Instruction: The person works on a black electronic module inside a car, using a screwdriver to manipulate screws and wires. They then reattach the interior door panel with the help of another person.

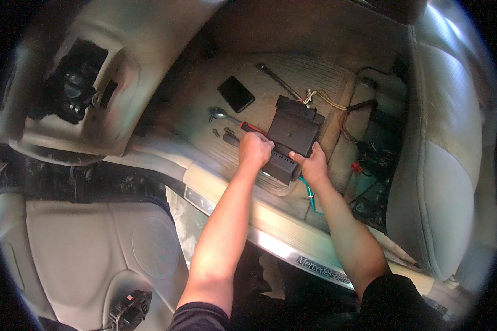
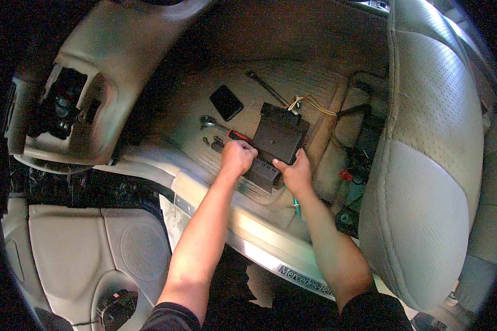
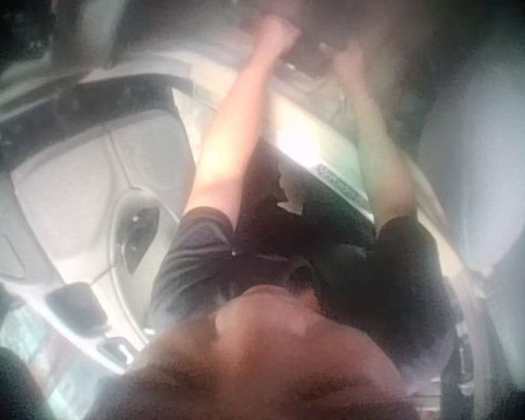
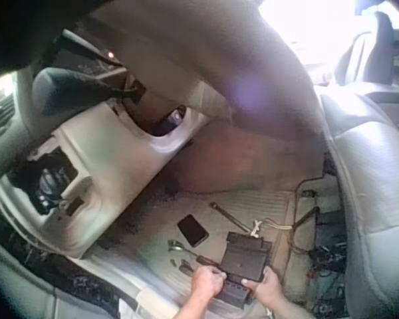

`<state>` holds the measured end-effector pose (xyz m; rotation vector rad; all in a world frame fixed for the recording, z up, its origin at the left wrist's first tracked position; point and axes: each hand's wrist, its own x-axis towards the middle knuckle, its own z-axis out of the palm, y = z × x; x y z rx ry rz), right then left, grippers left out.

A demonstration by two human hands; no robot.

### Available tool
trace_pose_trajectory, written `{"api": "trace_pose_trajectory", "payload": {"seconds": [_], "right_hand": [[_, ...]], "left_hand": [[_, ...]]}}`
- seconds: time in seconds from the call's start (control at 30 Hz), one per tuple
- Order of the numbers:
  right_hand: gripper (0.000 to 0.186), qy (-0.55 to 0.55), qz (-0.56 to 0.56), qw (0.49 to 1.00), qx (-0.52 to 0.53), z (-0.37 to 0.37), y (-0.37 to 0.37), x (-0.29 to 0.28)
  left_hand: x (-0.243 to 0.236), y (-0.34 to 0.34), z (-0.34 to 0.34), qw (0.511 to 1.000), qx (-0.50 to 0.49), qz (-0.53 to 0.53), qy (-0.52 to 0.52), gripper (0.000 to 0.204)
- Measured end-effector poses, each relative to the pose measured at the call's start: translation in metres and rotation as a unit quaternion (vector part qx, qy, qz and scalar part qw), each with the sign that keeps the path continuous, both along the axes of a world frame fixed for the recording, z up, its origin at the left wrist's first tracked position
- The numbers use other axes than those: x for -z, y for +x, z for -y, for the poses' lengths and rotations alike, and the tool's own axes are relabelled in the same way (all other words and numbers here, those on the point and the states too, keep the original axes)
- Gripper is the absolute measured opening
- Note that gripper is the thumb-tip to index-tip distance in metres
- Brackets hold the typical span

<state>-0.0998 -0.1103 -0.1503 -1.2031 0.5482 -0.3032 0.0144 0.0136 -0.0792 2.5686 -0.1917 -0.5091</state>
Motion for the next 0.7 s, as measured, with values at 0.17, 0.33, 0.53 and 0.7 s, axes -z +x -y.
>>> {"api": "trace_pose_trajectory", "payload": {"seconds": [0.17,0.33,0.53,0.7], "right_hand": [[0.072,-0.168,-0.077,0.982,0.049,-0.004,-0.002,-0.021],[0.1,-0.319,-0.209,0.924,0.024,-0.004,-0.004,-0.042],[0.112,-0.15,-0.103,0.982,0.041,-0.006,-0.002,0.001],[0.118,-0.104,-0.108,0.988,0.027,-0.019,-0.006,-0.017]], "left_hand": [[0.016,-0.004,-0.013,0.979,-0.06,-0.059,-0.186,0.015],[0.023,-0.007,-0.012,0.962,-0.111,-0.089,-0.234,0.015],[0.019,-0.013,-0.004,0.947,-0.135,-0.145,-0.254,0.016],[0.016,-0.013,-0.01,0.936,-0.164,-0.169,-0.262,0.017]]}}
